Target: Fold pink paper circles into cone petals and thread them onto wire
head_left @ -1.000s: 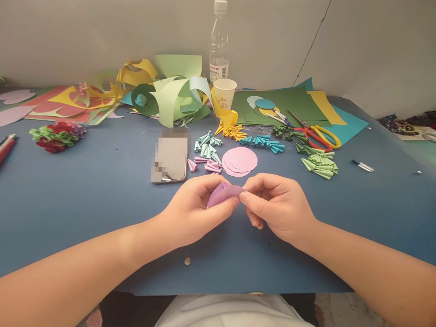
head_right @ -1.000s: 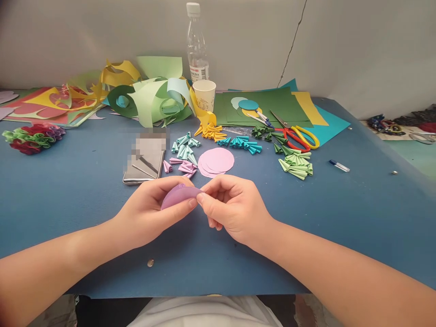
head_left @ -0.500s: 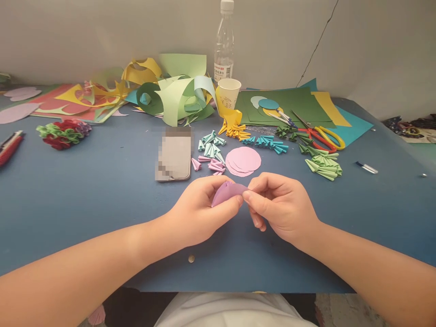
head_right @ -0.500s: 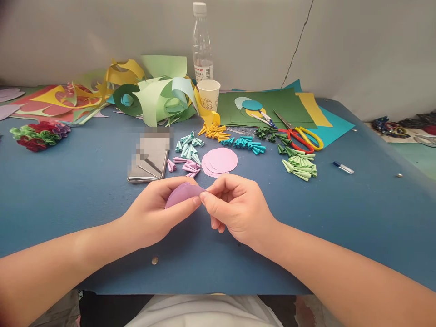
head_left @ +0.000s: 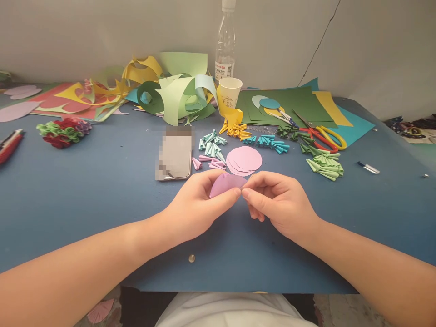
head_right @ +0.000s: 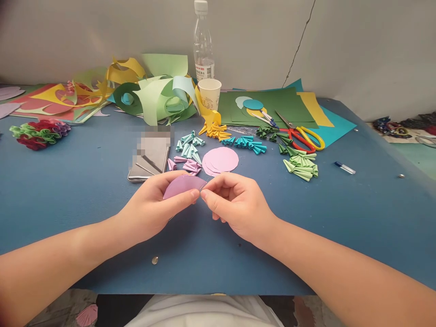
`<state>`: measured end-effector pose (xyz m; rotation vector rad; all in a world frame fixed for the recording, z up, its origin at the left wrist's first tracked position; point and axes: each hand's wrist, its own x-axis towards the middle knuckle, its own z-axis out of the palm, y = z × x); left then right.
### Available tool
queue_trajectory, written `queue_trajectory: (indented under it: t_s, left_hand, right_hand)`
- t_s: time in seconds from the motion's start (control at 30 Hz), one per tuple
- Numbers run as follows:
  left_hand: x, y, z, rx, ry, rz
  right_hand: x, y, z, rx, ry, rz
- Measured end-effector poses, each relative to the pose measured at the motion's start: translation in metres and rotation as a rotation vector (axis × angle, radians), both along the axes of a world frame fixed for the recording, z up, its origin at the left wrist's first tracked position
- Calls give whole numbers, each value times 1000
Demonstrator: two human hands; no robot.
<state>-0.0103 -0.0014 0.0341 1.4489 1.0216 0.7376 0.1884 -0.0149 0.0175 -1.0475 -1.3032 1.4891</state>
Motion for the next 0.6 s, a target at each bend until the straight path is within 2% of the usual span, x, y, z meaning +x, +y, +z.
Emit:
queue_trajectory:
  t_s: [0.23, 0.37, 0.6]
  left_hand:
    - [1, 2, -4, -86, -115, -44]
    - [1, 2, -4, -120, -106, -55]
    - [3, -1, -2, 6, 35, -28]
  right_hand:
    - [0, -1, 0, 20, 16, -53]
    - [0, -1, 0, 16, 41, -58]
    - [-1, -4, 0, -24, 61, -58]
